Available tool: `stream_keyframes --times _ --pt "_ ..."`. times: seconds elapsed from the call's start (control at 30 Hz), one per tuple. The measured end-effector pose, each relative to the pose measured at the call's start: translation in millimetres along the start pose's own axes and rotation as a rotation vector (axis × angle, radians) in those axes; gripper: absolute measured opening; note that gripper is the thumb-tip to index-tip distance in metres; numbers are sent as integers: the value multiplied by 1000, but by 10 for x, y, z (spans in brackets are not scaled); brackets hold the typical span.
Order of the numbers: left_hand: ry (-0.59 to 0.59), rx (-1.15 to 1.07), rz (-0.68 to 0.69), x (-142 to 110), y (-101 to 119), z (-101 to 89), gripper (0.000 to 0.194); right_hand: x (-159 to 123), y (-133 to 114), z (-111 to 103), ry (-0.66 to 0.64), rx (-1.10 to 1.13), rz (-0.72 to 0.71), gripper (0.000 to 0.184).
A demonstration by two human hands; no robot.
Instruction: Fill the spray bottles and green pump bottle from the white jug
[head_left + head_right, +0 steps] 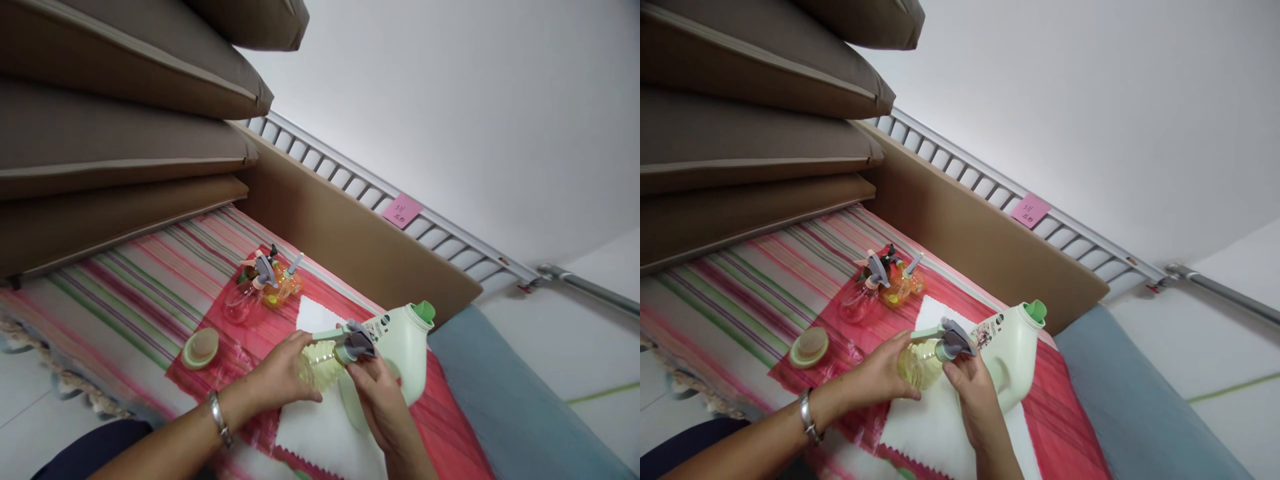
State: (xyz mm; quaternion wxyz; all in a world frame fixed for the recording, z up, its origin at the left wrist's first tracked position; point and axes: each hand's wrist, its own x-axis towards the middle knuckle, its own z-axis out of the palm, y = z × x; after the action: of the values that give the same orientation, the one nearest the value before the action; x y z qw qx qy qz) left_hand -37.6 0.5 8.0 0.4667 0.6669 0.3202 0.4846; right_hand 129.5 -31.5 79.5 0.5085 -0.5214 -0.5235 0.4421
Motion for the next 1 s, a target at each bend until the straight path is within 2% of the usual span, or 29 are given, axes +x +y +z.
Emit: stream_keyframes --times 0.13,0.27,0.4,0.53,0.67,0.77,0.9,1.0 --pt "-16 -24 -11 -7 26 -17 83 -13 -26 30 27 -21 1 52" --pt "-13 -39 -11 -17 43 -33 84 -29 -49 69 -18 20 8 53" --pt "-18 -20 -10 -21 31 -24 83 -28 -32 80 43 -51 -11 55" --pt "-22 -11 1 -22 9 -7 84 -28 4 68 3 -9 -7 53" --pt "-27 -28 14 -25 7 -4 83 -36 16 63 25 -47 -6 54" --pt "-23 -25 9 -26 24 -12 83 -47 23 55 -32 16 -18 45" --pt "-31 -8 3 -29 27 -13 84 -47 77 36 73 -131 -33 40" --pt "-27 -4 -5 -31 15 -8 83 -53 108 48 71 -88 -43 41"
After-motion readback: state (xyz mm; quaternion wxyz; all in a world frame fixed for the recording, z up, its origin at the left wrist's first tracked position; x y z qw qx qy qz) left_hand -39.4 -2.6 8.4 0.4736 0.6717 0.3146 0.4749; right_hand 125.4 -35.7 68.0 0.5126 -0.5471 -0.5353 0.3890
